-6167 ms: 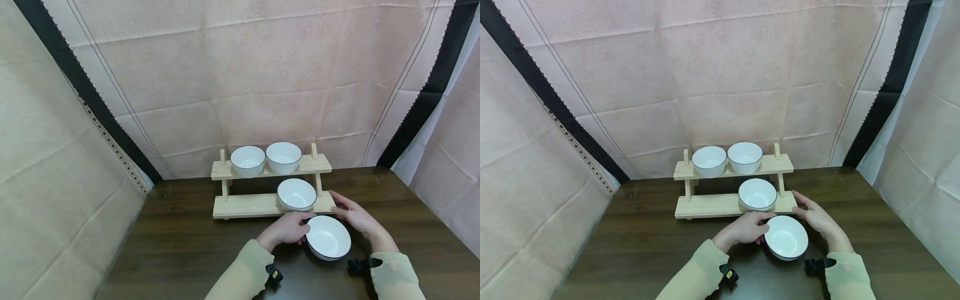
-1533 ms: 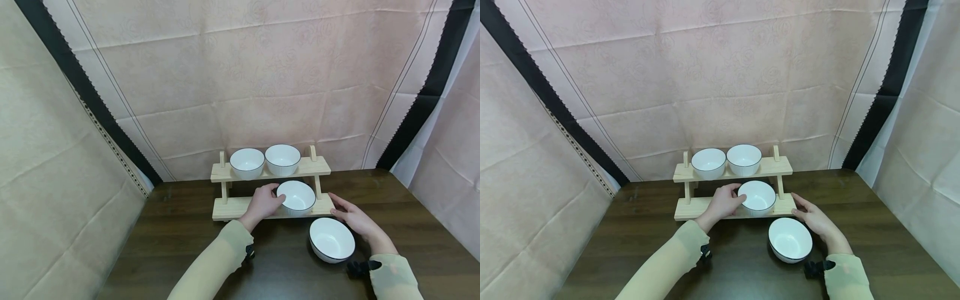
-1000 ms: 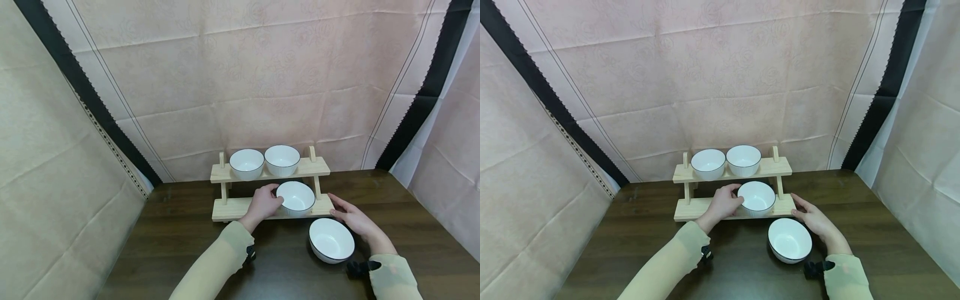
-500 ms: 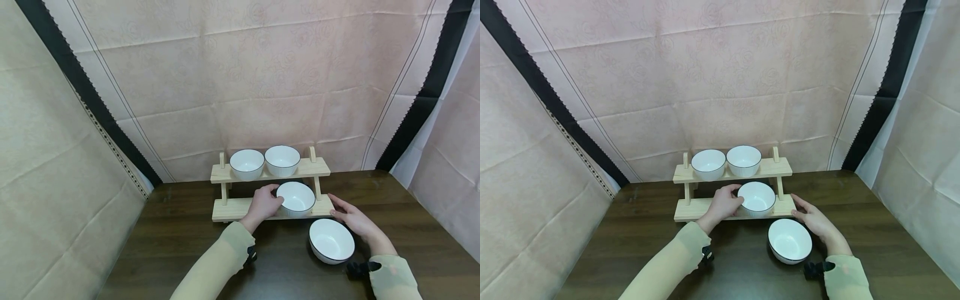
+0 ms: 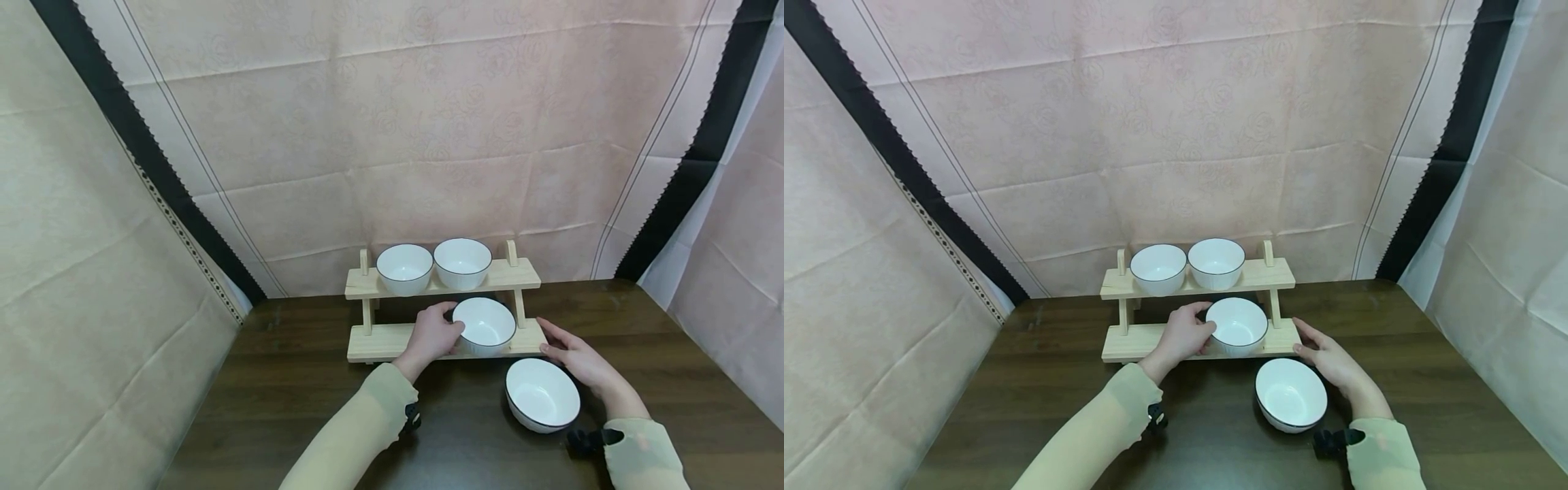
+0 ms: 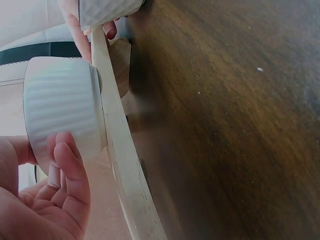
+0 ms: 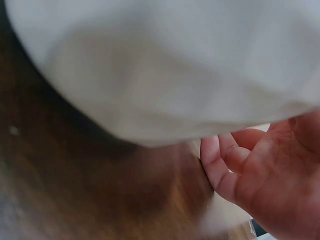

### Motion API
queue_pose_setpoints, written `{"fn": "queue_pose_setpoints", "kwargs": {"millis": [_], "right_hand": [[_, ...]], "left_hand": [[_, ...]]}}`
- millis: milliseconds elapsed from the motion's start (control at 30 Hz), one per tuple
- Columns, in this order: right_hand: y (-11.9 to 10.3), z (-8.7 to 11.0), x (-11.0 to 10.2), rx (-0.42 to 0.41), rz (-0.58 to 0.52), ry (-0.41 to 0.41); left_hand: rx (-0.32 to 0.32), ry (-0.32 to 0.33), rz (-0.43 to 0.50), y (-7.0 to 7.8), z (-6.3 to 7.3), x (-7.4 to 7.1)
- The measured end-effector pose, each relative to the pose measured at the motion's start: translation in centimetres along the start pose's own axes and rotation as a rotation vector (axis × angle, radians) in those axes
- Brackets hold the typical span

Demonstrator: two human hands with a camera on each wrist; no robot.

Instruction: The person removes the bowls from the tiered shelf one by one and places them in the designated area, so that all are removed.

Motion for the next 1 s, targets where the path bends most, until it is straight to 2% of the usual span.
{"fn": "queue_pose_setpoints", "kwargs": {"millis": [300,733,1000], "right_hand": [[0.05,-0.01,0.01,-0.004,0.0,-0.002],[0.23,-0.04,0.01,-0.009,0.009,0.006],[0.14,-0.05,-0.01,-0.021,0.003,0.005]], "left_hand": [[0.017,-0.008,0.026,0.31,0.04,-0.1],[0.048,-0.036,0.003,0.43,-0.1,0.14],[0.046,-0.05,0.017,0.61,0.31,0.08]]}}
Point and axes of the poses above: each hand's wrist, its own z-axis away from the middle knuckle, its own x-axis out of the palm, y = z × x, the point moved 10 cm from there along -z, towards the middle knuckle, and after that the axes turned 13 degrees about x, right-handed, at the moved point
